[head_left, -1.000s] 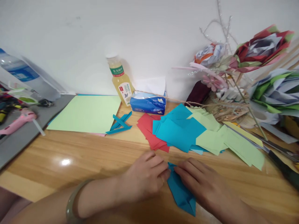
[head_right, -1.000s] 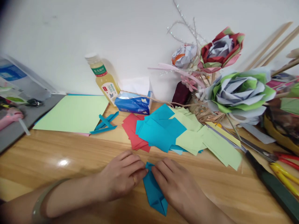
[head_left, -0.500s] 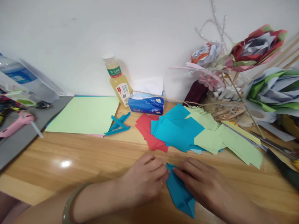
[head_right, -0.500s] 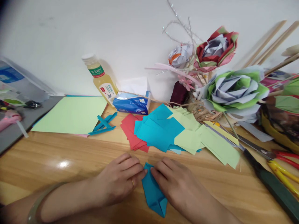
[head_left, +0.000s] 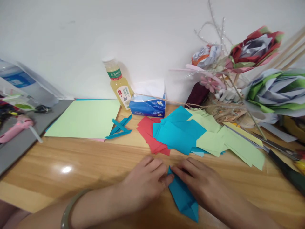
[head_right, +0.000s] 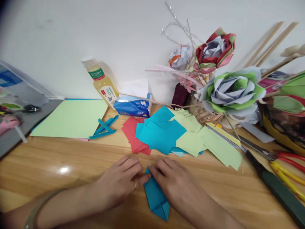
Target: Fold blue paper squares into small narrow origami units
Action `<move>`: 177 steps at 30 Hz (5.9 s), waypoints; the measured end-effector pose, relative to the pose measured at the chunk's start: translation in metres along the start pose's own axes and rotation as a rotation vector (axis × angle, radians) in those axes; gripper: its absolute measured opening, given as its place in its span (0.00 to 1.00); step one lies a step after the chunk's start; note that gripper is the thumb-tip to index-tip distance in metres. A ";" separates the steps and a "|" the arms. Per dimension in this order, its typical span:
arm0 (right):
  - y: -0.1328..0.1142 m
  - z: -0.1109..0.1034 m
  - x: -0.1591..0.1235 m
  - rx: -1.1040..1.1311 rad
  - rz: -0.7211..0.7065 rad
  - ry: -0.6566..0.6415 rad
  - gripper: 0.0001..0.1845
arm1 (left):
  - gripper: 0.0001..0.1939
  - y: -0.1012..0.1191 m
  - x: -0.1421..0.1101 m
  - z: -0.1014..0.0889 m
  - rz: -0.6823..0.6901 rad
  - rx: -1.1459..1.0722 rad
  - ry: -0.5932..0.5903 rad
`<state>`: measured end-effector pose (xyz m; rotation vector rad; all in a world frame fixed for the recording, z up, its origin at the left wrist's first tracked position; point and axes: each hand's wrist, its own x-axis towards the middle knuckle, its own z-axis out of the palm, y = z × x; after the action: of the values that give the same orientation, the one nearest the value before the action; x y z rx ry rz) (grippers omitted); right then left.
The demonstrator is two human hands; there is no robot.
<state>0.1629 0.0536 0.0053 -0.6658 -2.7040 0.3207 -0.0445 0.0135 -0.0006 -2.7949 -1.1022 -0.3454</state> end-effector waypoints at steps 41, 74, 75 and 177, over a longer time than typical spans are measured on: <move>0.010 -0.018 -0.048 -0.101 -0.010 0.037 0.07 | 0.07 -0.004 0.003 -0.002 0.068 -0.064 0.280; 0.010 -0.017 -0.045 0.251 0.379 0.034 0.08 | 0.06 0.011 0.019 -0.002 -0.439 -0.723 0.154; 0.009 -0.017 -0.045 0.250 0.385 0.039 0.08 | 0.05 0.011 0.019 -0.002 -0.442 -0.729 0.157; -0.045 -0.001 -0.060 -0.443 0.177 0.137 0.19 | 0.17 0.001 0.006 -0.016 0.190 -0.146 0.295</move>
<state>0.1953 -0.0139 0.0032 -1.0105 -2.6032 -0.2854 -0.0419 0.0138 0.0168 -2.8171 -0.7689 -0.8145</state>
